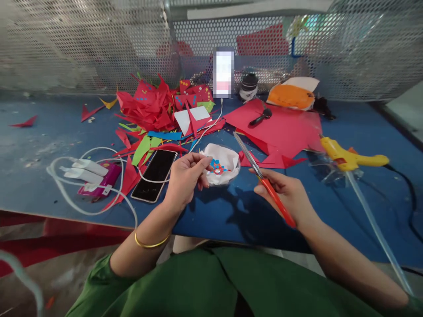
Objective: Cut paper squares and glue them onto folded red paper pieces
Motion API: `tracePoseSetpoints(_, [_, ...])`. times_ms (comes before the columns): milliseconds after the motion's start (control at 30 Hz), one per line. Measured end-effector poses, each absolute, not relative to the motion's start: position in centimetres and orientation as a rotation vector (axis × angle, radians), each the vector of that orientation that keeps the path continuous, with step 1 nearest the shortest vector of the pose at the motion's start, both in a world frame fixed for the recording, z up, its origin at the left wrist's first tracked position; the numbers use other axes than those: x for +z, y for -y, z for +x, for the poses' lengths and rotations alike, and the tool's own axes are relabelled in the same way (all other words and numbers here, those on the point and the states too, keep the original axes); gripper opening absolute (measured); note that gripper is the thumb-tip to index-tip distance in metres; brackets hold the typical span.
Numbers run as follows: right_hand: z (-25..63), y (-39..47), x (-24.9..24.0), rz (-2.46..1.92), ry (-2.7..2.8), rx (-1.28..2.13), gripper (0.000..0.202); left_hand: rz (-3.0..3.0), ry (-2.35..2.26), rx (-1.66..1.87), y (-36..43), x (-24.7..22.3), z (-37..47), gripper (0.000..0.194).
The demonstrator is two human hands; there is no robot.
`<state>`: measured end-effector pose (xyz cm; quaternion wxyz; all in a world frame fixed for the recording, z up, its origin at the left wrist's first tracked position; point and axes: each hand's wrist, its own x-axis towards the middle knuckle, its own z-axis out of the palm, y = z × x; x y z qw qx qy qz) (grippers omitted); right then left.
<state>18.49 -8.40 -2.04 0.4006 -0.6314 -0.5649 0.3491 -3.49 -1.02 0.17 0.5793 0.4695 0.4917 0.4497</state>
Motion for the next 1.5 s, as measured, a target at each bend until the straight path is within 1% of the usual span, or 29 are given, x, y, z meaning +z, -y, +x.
tracePoseSetpoints(100, [18.4, 8.1, -3.0, -1.557, 1.458, 0.817, 0.047, 1.162, -1.139, 1.052, 1.0, 0.1, -3.4, 0.026])
tracePoseSetpoints(300, [18.2, 7.5, -3.8, -1.541, 1.547, 0.699, 0.047, 1.314, -1.186, 1.053, 0.6, 0.1, -3.2, 0.017])
tracePoseSetpoints(400, [18.2, 7.3, -3.9, -1.555, 1.557, 0.615, 0.050, 1.378, -1.222, 1.011, 0.6, 0.2, -3.5, 0.012])
tracePoseSetpoints(500, [18.4, 7.1, -4.0, -1.574, 1.548, 0.568, 0.054, 1.564, -1.294, 1.048, 1.4, 0.2, -4.0, 0.014])
tracePoseSetpoints(633, [18.6, 6.7, -4.2, -1.608, 1.521, 0.531, 0.056, 2.041, -1.575, 1.261, 3.4, -0.6, -4.0, 0.022])
tracePoseSetpoints(667, [18.6, 6.6, -4.2, -1.621, 1.514, 0.524, 0.055, 2.184, -1.573, 1.275, 3.8, -0.9, -3.9, 0.026])
tracePoseSetpoints(733, [18.6, 6.4, -4.3, -1.651, 1.501, 0.511, 0.052, 2.449, -1.474, 1.233, 4.2, -1.7, -3.5, 0.040])
tracePoseSetpoints(767, [18.6, 6.4, -4.3, -1.667, 1.493, 0.501, 0.050, 2.556, -1.415, 1.157, 4.2, -2.1, -3.2, 0.045])
tracePoseSetpoints(800, [18.5, 6.3, -4.3, -1.684, 1.482, 0.489, 0.049, 2.626, -1.372, 1.083, 4.0, -2.4, -3.1, 0.045])
tracePoseSetpoints(867, [18.5, 6.4, -4.3, -1.713, 1.454, 0.463, 0.045, 2.694, -1.304, 0.953, 3.3, -2.8, -2.9, 0.031])
tracePoseSetpoints(933, [18.6, 6.4, -4.3, -1.730, 1.421, 0.449, 0.041, 2.698, -1.251, 0.891, 2.3, -3.0, -3.1, 0.017])
tracePoseSetpoints(1000, [18.8, 6.5, -4.3, -1.732, 1.377, 0.449, 0.043, 2.686, -1.244, 0.866, 1.2, -2.9, -3.6, 0.014])
tracePoseSetpoints(1100, [19.2, 6.6, -4.2, -1.704, 1.306, 0.455, 0.052, 2.685, -1.262, 0.855, 0.3, -2.0, -4.5, 0.014])
tracePoseSetpoints(1167, [19.2, 6.9, -3.9, -1.667, 1.281, 0.478, 0.054, 2.683, -1.281, 0.884, 0.3, -0.8, -4.8, 0.017])
tracePoseSetpoints(1233, [18.8, 7.3, -3.4, -1.621, 1.290, 0.539, 0.051, 2.640, -1.340, 1.000, 1.0, 0.5, -4.7, 0.022])
tracePoseSetpoints(1300, [18.0, 7.9, -2.7, -1.580, 1.328, 0.615, 0.046, 2.527, -1.390, 1.151, 1.9, 1.6, -4.1, 0.023])
tracePoseSetpoints(1367, [16.8, 8.3, -1.7, -1.548, 1.364, 0.670, 0.046, 2.314, -1.426, 1.173, 3.0, 2.1, -3.1, 0.032])
tracePoseSetpoints(1433, [15.4, 8.3, -0.7, -1.537, 1.419, 0.623, 0.050, 2.048, -1.244, 1.047, 3.8, 1.9, -1.9, 0.040])
tracePoseSetpoints(1500, [13.9, 7.9, 0.3, -1.584, 1.526, 0.416, 0.056, 1.816, -0.963, 0.963, 4.3, 1.1, -0.7, 0.038])
